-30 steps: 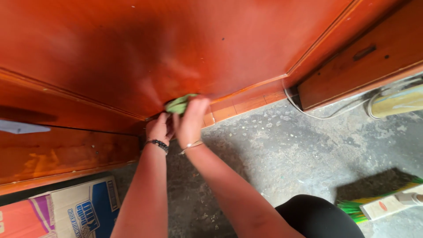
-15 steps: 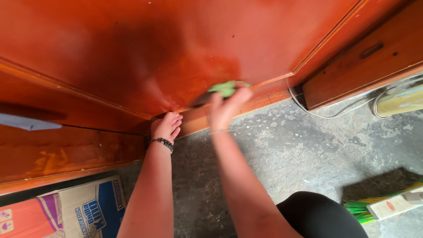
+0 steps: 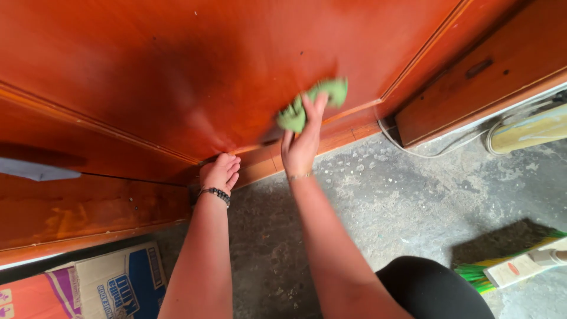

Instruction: Sweep floor and wipe down a door with a cloth, then wash the cloth in a sink.

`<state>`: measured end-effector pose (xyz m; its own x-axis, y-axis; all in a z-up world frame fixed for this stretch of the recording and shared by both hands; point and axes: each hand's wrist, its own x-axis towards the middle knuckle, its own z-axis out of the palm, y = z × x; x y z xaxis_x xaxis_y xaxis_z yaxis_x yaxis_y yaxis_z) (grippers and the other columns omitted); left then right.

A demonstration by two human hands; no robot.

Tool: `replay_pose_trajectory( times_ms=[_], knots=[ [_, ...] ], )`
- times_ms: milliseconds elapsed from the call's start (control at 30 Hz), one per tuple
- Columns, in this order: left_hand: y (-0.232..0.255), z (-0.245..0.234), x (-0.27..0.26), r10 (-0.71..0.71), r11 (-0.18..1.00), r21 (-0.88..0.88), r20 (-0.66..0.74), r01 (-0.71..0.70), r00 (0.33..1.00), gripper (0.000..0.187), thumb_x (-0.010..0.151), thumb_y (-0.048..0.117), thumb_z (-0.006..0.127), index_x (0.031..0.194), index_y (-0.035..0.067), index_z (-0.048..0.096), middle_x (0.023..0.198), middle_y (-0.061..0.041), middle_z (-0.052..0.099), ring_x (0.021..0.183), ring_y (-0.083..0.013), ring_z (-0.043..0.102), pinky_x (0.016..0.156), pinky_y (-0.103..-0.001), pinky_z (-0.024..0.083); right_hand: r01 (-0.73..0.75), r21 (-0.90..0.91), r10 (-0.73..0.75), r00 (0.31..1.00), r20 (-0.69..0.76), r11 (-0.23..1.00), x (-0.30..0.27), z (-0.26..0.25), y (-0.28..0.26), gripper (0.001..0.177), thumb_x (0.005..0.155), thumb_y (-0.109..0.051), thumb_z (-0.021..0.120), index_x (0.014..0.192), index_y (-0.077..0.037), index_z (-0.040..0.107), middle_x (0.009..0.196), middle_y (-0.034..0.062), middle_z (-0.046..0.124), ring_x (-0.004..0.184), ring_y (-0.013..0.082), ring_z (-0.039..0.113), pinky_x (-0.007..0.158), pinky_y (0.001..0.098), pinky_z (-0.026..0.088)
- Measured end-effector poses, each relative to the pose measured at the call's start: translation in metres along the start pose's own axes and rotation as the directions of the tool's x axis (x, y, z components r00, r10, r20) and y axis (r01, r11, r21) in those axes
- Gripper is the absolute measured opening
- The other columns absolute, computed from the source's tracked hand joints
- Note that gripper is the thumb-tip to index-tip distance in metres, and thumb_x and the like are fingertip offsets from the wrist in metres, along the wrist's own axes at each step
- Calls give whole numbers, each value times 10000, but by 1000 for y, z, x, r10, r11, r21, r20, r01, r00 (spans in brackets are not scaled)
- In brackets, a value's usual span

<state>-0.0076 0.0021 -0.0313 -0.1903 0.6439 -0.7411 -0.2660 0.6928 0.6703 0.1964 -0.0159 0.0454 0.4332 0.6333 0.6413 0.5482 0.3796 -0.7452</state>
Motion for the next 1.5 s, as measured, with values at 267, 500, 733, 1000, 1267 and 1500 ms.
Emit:
replay_pose_trajectory(
  times_ms=[267, 500, 733, 1000, 1267, 1500],
  knots=[
    [0, -3, 1, -3, 1000, 19, -18, 3, 1000, 290, 832, 289, 707, 1071, 126, 694, 1084, -15, 769, 1033, -147, 695, 867, -330, 498, -79, -28, 78, 997, -28, 996, 30, -3, -42, 901, 903, 61, 614, 1648, 3, 111, 1732, 264, 108, 1622, 411, 91, 1345, 459, 118],
    [5, -2, -2, -14, 999, 48, -24, 15, 1000, 280, 839, 291, 705, 1078, 147, 688, 1098, -7, 769, 1046, -147, 689, 883, -340, 493, 87, -172, -93, 995, -23, 981, 84, -35, -2, 906, 916, -25, 556, 1654, -34, 31, 1729, 184, 2, 1640, 338, -18, 1359, 432, 54],
    [2, -3, -2, -2, 1000, 5, 8, 2, 1000, 274, 846, 296, 709, 1071, 139, 694, 1084, -8, 775, 1013, -148, 681, 880, -337, 494, -303, -114, 293, 952, -91, 946, 0, -15, 125, 884, 913, -5, 523, 1661, 18, 53, 1757, 225, 46, 1651, 398, 29, 1350, 460, 90],
    [1, -2, -6, -9, 1000, -1, 32, 9, 999, 275, 844, 312, 711, 1062, 146, 692, 1084, 6, 765, 979, -125, 669, 866, -320, 488, -111, -219, 90, 990, -105, 969, 50, -49, 70, 915, 900, 63, 539, 1684, -35, 78, 1736, 226, 60, 1626, 372, 55, 1360, 415, 93],
    [-3, 1, -10, -20, 1000, -6, 11, 20, 1000, 289, 868, 348, 669, 1060, 138, 714, 1129, -5, 759, 1017, -136, 651, 888, -321, 477, -364, -81, 325, 896, -303, 928, 71, -96, 105, 546, 1049, -29, 513, 1584, -8, 404, 1628, 188, 469, 1505, 310, 481, 1274, 405, 356],
    [-22, 13, 6, 28, 994, -106, 74, -20, 997, 449, 910, 456, 566, 1115, 88, 720, 1201, -61, 752, 1100, -189, 662, 943, -337, 482, 98, -140, -126, 970, -210, 985, 163, -122, 76, 638, 1157, -71, 569, 1665, -90, 183, 1697, 87, 180, 1574, 224, 171, 1324, 318, 114]
  ],
)
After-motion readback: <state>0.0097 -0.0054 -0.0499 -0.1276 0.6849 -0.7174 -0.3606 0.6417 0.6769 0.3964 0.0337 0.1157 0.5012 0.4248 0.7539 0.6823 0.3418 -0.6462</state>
